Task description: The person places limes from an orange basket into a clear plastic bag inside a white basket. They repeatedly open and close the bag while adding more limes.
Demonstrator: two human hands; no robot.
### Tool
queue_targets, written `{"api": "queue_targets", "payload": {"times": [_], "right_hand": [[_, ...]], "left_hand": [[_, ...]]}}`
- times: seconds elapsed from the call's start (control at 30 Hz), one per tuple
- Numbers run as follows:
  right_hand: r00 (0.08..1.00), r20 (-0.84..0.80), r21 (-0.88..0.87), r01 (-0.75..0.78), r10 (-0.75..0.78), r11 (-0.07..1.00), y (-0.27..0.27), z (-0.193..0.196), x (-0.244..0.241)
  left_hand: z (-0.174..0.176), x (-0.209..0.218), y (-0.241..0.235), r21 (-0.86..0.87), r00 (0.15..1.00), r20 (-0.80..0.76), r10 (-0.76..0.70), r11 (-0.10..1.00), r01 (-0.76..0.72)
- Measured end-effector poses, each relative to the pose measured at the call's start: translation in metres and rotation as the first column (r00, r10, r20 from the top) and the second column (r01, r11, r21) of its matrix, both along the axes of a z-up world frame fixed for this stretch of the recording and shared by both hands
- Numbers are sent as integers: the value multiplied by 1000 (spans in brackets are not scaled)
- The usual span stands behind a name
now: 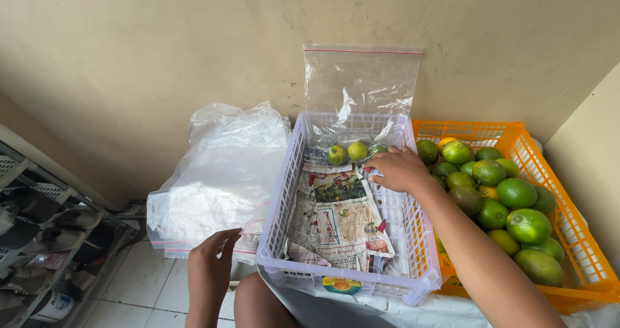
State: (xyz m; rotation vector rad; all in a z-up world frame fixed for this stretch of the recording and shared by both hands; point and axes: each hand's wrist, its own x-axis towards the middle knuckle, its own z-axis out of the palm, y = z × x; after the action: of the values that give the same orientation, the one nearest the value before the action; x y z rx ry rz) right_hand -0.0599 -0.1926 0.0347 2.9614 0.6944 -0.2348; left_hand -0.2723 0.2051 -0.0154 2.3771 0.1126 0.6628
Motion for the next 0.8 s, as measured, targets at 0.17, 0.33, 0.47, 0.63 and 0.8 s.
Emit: {"api": "queue_targets", "payload": {"times": [0.17, 0.33, 0.47, 0.63, 0.8], "right_hand": [[1000, 7, 19, 2, -3, 1000, 1, 4, -2], [999, 45, 32, -14, 13, 999, 0, 0, 0], [999, 30, 55, 18, -20, 998, 5, 16, -12], [998, -16, 280, 60, -57, 958, 4, 35, -29], [996, -25, 440, 85, -82, 894, -5, 22, -15]], "left_hand": [[52, 2, -46, -576, 993, -83, -80, 817, 18], [89, 20, -84, -584, 993, -22, -112, 808, 79], [107, 42, -134, -188, 977, 62, -206, 958, 214], [105, 74, -205, 138, 919, 51, -392, 914, 382], [102, 116, -238, 541, 890, 219, -399, 809, 229]]}}
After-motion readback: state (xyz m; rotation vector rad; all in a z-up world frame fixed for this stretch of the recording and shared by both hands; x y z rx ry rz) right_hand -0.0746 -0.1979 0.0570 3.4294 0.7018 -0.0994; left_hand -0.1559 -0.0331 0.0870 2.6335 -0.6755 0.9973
